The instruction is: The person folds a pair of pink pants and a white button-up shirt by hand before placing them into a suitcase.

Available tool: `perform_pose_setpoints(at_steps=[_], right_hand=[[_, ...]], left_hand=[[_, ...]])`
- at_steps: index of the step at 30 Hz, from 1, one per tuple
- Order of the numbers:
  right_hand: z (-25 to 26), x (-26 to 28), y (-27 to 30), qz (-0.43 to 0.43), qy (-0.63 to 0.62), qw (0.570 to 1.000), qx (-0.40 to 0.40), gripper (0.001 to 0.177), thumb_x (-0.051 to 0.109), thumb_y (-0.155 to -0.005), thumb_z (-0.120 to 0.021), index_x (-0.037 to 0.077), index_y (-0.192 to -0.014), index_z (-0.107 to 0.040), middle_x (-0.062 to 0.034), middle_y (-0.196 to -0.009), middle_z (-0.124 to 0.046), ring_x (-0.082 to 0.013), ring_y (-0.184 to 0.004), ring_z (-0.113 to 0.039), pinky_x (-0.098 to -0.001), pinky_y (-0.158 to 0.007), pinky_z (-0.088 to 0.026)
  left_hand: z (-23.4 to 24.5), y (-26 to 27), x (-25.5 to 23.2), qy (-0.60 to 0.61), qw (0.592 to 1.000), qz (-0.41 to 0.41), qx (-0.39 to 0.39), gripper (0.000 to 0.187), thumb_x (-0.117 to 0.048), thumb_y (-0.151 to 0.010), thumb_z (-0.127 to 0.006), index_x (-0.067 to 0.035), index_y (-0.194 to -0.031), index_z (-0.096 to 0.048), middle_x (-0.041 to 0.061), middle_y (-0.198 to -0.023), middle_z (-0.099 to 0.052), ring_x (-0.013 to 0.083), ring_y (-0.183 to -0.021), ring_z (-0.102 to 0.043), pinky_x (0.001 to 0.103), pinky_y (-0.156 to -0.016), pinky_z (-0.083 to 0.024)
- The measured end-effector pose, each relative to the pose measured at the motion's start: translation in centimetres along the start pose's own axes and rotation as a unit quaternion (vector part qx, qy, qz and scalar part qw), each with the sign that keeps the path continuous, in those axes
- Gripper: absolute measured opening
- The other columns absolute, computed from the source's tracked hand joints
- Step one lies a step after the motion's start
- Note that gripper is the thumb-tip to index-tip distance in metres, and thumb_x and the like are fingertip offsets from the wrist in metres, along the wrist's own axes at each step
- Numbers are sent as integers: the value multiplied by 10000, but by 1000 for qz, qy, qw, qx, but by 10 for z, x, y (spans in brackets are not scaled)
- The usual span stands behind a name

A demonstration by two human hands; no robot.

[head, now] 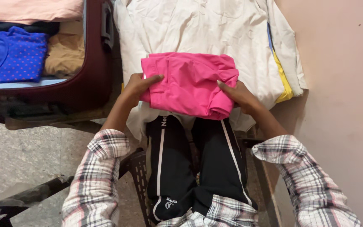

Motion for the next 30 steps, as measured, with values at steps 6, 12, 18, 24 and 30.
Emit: perform_pose_setpoints(at_steps=[6,12,18,24,30], right_hand=[[7,21,12,185,-24,982,42,633,200,-932,-699,75,-1493,-432,-77,-1336,-645,-181,-1177,-645,-349,-970,-559],[8,47,33,224,-172,957,66,594,80,-947,-690,51,-1484,-439,-100,-1372,-621,-202,-1202,-645,-363,-1009,-566],[-29,130,60,244,-215,932,159,603,181,-950,-735,7,-1451,-450,-133,-1353,-626,-239,-1187,-676,-379,-1014,-599],[-116,234,64,344,-132,890,271,578,318,-991,-717,-5,-1388,-449,-150,-1240,-647,-250,-1115,-731,-384,-975,-661],[-229,291,19,348,-34,897,269,369,250,-1009,-660,-42,-1199,-536,-162,-1036,-666,-256,-911,-755,-401,-809,-699]], left_hand=[[-3,5,0,37,991,-132,12,307,-166,-914,-700,38,-1139,-663,111,-1006,-749,163,-829,-739,322,-725,-635],[20,50,-45,123,974,-186,31,245,-125,-943,-706,18,-1132,-643,98,-975,-730,154,-810,-717,329,-745,-641],[94,101,-118,64,976,-205,-18,202,-133,-992,-702,-8,-1144,-653,91,-955,-717,168,-780,-733,347,-710,-661],[227,129,-154,50,953,-295,-49,157,-113,-1125,-717,-30,-1231,-636,105,-1136,-721,180,-984,-748,351,-900,-650],[333,108,-135,8,970,-211,-120,339,-268,-1079,-700,-40,-1298,-577,115,-1187,-705,197,-1042,-740,357,-914,-619]])
Point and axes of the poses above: each hand's wrist, its own y-axis away from the middle knuckle, its own z-axis out of the back of the hand, x = y × z, the point moved 4 cm from there along -y, towards the middle knuckle
